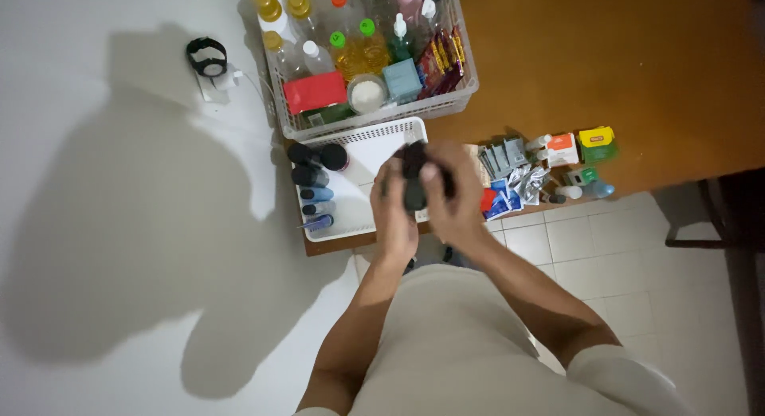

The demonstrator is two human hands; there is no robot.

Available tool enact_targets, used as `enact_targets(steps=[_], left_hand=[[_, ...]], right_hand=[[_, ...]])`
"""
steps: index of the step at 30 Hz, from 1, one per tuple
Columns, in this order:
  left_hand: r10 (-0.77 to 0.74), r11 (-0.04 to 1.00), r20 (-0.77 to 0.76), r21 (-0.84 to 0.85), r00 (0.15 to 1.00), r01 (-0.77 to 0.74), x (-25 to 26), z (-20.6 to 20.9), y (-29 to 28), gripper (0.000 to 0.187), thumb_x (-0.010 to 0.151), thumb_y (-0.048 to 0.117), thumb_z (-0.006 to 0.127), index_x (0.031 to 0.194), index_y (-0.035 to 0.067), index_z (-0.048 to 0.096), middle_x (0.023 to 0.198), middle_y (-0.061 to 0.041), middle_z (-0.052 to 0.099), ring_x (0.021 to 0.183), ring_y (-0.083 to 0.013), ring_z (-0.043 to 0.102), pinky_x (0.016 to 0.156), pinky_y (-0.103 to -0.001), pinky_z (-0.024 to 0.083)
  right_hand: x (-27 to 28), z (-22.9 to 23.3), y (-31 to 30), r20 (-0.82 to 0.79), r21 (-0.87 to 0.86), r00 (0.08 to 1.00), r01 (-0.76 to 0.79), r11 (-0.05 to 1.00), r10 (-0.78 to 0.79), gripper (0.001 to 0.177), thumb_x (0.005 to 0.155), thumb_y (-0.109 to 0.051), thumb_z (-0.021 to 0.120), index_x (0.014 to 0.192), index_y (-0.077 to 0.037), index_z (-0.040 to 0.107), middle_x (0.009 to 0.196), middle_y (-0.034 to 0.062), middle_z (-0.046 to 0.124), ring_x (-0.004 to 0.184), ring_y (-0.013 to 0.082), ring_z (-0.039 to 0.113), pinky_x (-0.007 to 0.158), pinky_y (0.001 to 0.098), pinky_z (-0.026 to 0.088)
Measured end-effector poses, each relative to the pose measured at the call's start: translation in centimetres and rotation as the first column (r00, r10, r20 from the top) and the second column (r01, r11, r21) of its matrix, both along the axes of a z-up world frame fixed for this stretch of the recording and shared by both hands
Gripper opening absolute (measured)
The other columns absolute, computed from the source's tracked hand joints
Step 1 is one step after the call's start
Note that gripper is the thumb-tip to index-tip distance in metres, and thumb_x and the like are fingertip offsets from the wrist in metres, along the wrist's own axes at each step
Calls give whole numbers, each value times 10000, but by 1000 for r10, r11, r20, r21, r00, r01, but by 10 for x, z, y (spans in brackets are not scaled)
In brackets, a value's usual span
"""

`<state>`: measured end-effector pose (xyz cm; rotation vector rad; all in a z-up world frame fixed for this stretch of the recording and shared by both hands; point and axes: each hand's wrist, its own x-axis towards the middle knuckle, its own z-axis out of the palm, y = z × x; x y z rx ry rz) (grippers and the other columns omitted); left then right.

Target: The person picks up various laundry-related items from a table, wipes each with a dark cloth, and places them into a white plastic basket. Items include bottles, boxes, and small containers. The person handles each item individually and arranges them in the basket.

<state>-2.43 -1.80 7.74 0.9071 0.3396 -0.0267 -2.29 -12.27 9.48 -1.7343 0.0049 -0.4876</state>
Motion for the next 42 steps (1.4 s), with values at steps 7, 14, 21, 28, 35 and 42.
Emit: enact_targets(steps=[7,14,21,28,35,42], left_hand=[[-65,973,92,228,994,43,-9,-21,3,397,1069,290,616,1298,-34,622,1214,-108,640,1120,-170,602,993,-312,492],[131,988,25,-84,991,-128,-9,22,0,434,1060,369,521,1368,64,496,1210,-116,625,1101,-202,626,946,-339,527],[66,994,130,83,989,-77,-18,-12,-3,366,1049,275,628,1299,35,511,1240,-116,625,1152,-159,626,1010,-308,547],[228,961,-84,-138,970,-238,-13,-15,9,344,1057,290,697,1062,52,449,1040,-108,608,933,-200,664,824,-379,614],[-122,976,90,191,988,103,-20,2,11,548,1063,373,599,1448,-5,504,1340,-98,592,1247,-185,564,1100,-341,461],[-112,471,526,775,843,-421,-31,-8,-1,543,1082,395,578,1495,83,411,1556,-176,337,1466,-322,356,1255,-436,327]], right_hand=[[-3,-10,1,187,-36,960,-207,978,210,178,1068,-69,548,1227,-4,502,1414,209,592,1303,263,598,1128,395,476],[-17,-20,9,347,102,898,-324,941,271,115,1079,-57,536,1160,-58,454,1482,229,566,1486,377,482,1258,478,354],[-5,4,-2,112,115,939,-338,934,326,292,1043,-58,490,1318,8,565,1480,257,565,1441,389,525,1252,509,371],[-16,-20,7,306,223,933,-264,938,190,157,1148,-116,601,1241,-93,477,1447,207,564,1406,331,519,1222,471,406],[-11,0,3,275,-151,929,-213,965,248,268,1091,-160,535,1301,7,548,1344,204,577,1293,337,553,1179,443,424],[-4,23,8,-231,764,885,-92,639,404,421,1093,-366,370,1272,-64,602,1189,81,662,1110,174,649,1007,321,535]])
